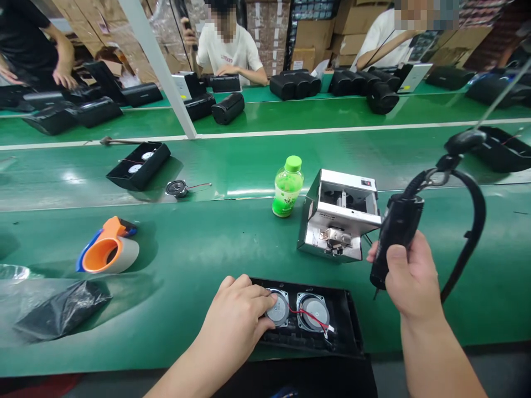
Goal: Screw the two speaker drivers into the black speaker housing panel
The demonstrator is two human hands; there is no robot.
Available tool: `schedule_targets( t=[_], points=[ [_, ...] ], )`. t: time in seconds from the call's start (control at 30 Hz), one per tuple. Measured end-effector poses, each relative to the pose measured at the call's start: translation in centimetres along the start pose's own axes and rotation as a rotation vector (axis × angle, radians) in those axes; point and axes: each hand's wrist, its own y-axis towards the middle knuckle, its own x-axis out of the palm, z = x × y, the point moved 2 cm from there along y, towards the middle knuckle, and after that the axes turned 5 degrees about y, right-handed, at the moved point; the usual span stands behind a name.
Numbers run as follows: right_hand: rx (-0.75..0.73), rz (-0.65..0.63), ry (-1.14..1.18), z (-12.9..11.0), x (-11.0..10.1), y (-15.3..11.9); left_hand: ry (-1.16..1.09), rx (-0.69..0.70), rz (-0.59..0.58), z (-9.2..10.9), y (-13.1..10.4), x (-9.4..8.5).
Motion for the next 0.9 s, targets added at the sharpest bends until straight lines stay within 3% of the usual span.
schedule_targets(
  t=[0.27, 0.47, 0.57, 0.7, 0.77, 0.9],
  points=[
    [0.013, 0.203, 0.273, -2.4, -2.6, -0.7, 0.026, -0.017, -0.026, 0.1, 0.0, 0.1],
    [0.046, 0.235, 0.472, -6.7, -3.5, 0.2, -0.074, 0.038, 0.083, -0.4, -0.1, -0.1],
    [-0.041, 0.145, 0.573, -9.8, -2.1, 1.2, -0.062, 0.067, 0.237, -0.6, -0.5, -0.1],
    [-0.163, -0.014, 0.646, -12.5, 1.4, 2.9, 0.039, 0.180, 0.466, 0.6, -0.5, 0.9],
    [-0.201, -0.115, 0.646, -12.7, 3.3, 3.7, 0.117, 0.259, 0.493, 1.8, 0.2, 1.8],
    [-0.247, -0.204, 0.573, -12.0, 5.8, 4.7, 0.250, 0.340, 0.404, 3.5, 2.5, 3.2]
  ],
)
